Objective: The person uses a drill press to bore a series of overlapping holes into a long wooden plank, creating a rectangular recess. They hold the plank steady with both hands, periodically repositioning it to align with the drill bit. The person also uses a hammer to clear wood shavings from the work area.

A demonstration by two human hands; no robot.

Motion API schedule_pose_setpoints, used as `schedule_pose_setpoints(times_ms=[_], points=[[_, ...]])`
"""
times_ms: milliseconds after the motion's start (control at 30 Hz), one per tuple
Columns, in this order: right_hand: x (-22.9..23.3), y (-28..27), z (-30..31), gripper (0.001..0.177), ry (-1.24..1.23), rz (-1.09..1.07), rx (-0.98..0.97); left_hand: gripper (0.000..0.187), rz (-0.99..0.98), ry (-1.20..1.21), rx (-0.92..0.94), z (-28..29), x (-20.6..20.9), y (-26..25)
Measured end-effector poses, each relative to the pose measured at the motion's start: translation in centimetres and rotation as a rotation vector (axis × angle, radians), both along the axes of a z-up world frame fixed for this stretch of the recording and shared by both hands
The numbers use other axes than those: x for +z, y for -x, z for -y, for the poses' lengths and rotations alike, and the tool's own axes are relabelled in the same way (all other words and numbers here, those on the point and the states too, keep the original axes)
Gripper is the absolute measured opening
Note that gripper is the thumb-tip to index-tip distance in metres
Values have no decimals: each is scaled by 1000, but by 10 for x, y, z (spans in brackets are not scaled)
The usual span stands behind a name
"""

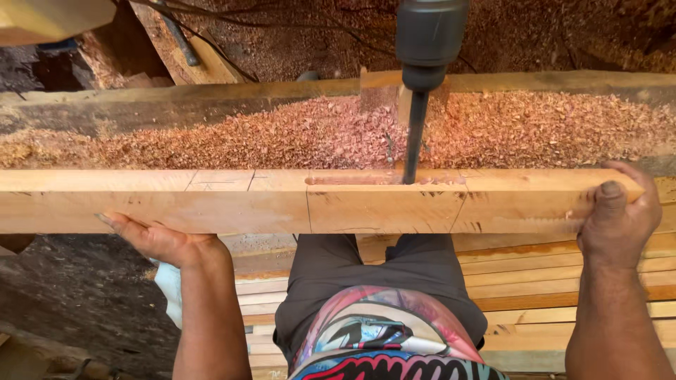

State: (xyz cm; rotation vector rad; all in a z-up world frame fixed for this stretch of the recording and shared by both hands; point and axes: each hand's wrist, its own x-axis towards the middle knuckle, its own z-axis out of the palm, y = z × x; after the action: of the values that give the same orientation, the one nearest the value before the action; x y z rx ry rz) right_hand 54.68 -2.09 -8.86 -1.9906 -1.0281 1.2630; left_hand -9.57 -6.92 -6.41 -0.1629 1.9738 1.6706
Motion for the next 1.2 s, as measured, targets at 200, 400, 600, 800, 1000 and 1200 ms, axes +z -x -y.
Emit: schedule_pose_setpoints(times_ms=[200, 400, 600, 800, 1000, 1200], points=[[21, 10, -13, 89, 42, 36, 23, 104, -41, -8, -40, -7, -6, -2], [15, 1, -11, 87, 72, -262, -21, 104, 28, 3, -60, 20, 9, -3], [18, 17, -1, 81, 43, -219, -39, 104, -9, -38, -63, 23, 2, -3], [24, 17, -15, 88, 52, -211, -49, 103, -15, 91, 24, -2, 1, -8], [18, 14, 22, 85, 87, -180, -40, 108, 15, 1, -41, 24, 4, -2], [20, 32, -12, 91, 72, -141, -33, 106, -57, 97, 9, 20, 6, 7]])
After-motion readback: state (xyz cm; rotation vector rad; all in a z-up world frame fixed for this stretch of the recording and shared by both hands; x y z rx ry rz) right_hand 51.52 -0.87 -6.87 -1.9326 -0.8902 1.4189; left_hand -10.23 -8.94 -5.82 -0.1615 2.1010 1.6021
